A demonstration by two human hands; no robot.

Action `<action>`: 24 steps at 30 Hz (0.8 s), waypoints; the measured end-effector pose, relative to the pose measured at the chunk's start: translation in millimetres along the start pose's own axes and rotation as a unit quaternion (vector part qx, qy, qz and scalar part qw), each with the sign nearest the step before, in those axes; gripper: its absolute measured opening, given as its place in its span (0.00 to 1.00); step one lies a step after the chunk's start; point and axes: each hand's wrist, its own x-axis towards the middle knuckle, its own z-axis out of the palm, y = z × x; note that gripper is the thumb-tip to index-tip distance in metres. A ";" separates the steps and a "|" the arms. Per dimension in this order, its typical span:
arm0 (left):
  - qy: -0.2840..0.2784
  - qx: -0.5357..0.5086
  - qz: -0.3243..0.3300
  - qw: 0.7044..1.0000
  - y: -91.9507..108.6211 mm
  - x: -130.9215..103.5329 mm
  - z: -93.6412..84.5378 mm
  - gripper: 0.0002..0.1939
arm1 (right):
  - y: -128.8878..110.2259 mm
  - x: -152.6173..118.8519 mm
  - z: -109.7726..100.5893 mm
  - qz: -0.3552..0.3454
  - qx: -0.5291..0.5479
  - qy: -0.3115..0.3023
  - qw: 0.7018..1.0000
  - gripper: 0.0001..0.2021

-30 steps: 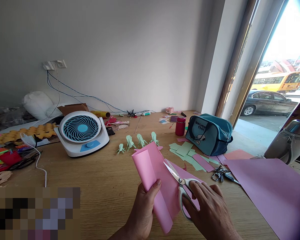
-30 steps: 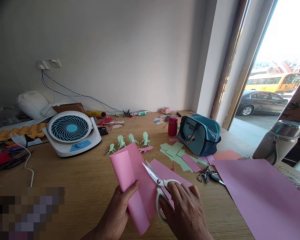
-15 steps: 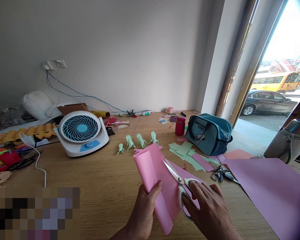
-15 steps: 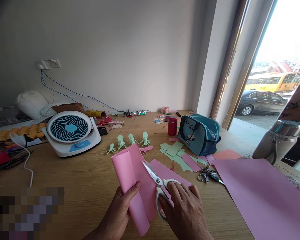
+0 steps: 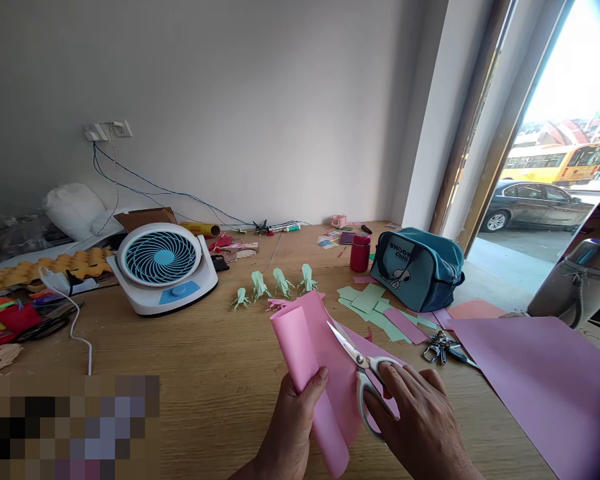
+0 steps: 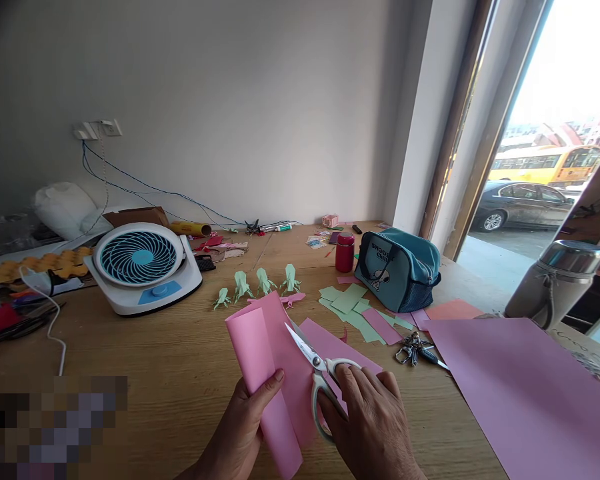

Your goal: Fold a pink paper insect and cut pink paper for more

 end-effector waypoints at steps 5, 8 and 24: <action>-0.004 0.003 0.004 1.000 -0.7 -0.3 0.0 0.20 | -0.2 0.1 -0.2 0.005 -0.003 0.002 1.000 0.13; -0.007 0.000 0.005 1.000 0.3 -0.4 0.7 0.20 | -0.5 0.7 -0.2 0.003 -0.005 0.005 1.000 0.12; 0.001 -0.025 -0.006 1.000 0.8 -0.2 2.6 0.20 | -0.3 4.3 -2.3 -0.013 0.004 0.016 1.000 0.13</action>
